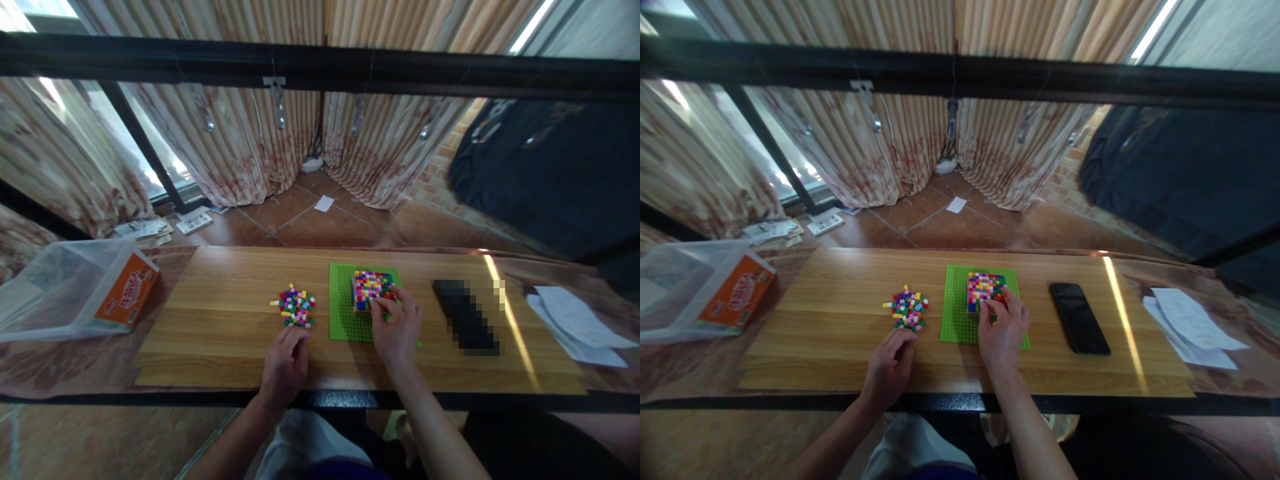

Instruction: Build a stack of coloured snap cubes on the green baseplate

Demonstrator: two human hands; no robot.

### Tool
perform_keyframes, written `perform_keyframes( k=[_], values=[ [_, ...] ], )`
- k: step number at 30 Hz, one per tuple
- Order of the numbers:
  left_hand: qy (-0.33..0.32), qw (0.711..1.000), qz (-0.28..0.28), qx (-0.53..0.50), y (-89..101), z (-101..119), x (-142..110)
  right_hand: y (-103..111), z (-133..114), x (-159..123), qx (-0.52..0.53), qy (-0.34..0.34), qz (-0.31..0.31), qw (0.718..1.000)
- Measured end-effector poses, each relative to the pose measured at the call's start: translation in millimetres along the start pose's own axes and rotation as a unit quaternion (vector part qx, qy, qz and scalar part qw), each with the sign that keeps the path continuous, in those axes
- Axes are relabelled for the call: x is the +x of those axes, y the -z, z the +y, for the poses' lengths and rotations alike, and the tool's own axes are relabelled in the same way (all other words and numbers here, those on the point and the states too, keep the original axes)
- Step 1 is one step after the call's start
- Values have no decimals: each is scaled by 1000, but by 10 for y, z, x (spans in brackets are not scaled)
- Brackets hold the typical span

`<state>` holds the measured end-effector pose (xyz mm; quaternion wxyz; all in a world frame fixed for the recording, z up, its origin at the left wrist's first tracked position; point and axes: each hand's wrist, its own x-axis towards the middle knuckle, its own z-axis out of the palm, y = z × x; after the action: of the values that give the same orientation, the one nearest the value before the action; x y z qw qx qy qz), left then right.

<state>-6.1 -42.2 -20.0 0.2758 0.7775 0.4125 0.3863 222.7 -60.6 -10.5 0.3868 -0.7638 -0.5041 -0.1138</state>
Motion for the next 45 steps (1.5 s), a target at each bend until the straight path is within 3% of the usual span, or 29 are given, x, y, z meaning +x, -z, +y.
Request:
perform_keyframes(
  k=[9,15,26,40,45],
  values=[
    [7,1000,1,-2,11,21,7,-20,-17,68,52,-95,5,994],
    [11,1000,-5,-1,6,16,-1,-16,-42,95,60,-111,3,992],
    [4,1000,0,11,-4,5,0,-123,-56,100,66,-95,14,993],
    [-9,1000,17,18,-25,-20,-1,-108,-48,131,57,-92,1,994],
    [5,998,63,-4,16,31,5,-31,-258,-44,22,-22,17,999]
  ],
)
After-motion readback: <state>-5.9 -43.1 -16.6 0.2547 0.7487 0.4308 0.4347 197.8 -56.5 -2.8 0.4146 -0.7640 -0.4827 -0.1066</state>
